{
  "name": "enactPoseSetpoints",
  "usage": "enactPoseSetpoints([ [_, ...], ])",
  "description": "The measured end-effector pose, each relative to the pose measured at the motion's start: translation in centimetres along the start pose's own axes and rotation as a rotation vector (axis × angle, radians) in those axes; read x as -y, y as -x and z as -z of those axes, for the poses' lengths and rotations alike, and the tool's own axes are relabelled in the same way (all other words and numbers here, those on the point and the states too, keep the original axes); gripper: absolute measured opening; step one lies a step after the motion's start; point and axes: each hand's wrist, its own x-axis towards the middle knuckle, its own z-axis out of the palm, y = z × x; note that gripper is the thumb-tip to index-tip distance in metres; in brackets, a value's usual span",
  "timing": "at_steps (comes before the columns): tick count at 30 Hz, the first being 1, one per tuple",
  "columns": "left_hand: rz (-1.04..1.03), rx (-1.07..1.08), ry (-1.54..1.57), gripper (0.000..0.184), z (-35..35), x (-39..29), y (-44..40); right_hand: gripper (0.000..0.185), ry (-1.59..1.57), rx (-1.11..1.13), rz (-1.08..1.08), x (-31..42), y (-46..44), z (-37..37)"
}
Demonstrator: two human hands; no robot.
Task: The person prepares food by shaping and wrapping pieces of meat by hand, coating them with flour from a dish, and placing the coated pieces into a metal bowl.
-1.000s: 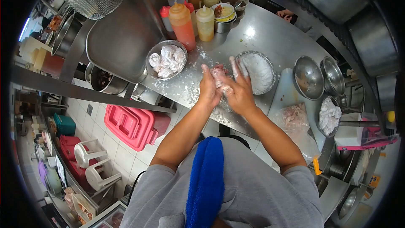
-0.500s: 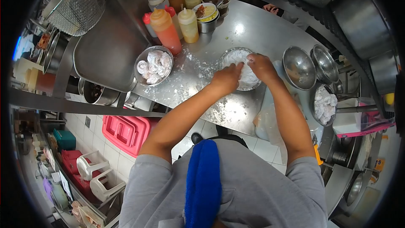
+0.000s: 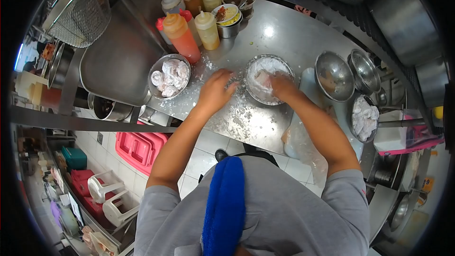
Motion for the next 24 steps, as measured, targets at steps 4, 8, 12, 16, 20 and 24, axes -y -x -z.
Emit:
enactPoseSetpoints([
  [4, 0.053, -0.202, -0.066, 0.028, -1.1, 5.5, 5.4, 0.033, -0.080, -0.113, -0.001, -2.6, -4.0, -3.6],
  [8, 0.091, -0.239, -0.112, 0.030, -3.0, 8.6, 8.9, 0.025, -0.394, -0.245, -0.059, -0.9, -1.5, 3.1],
  [12, 0.075, -0.286, -0.173, 0.033, -3.6, 8.9, 9.4, 0.032, -0.519, -0.377, 0.020, 1.1, -0.6, 5.0],
  [16, 0.083, -0.304, -0.184, 0.031, -3.4, 8.7, 9.2, 0.053, -0.353, -0.190, 0.030, 2.4, -0.4, 2.1],
  [20, 0.103, -0.315, -0.140, 0.031, -3.6, 8.7, 9.4, 0.071, -0.202, -0.070, 0.027, 3.0, -0.7, -0.1],
  [24, 0.122, -0.299, -0.154, 0.027, -3.6, 8.9, 9.2, 0.060, -0.391, 0.031, -0.014, 2.7, -0.8, 2.2],
])
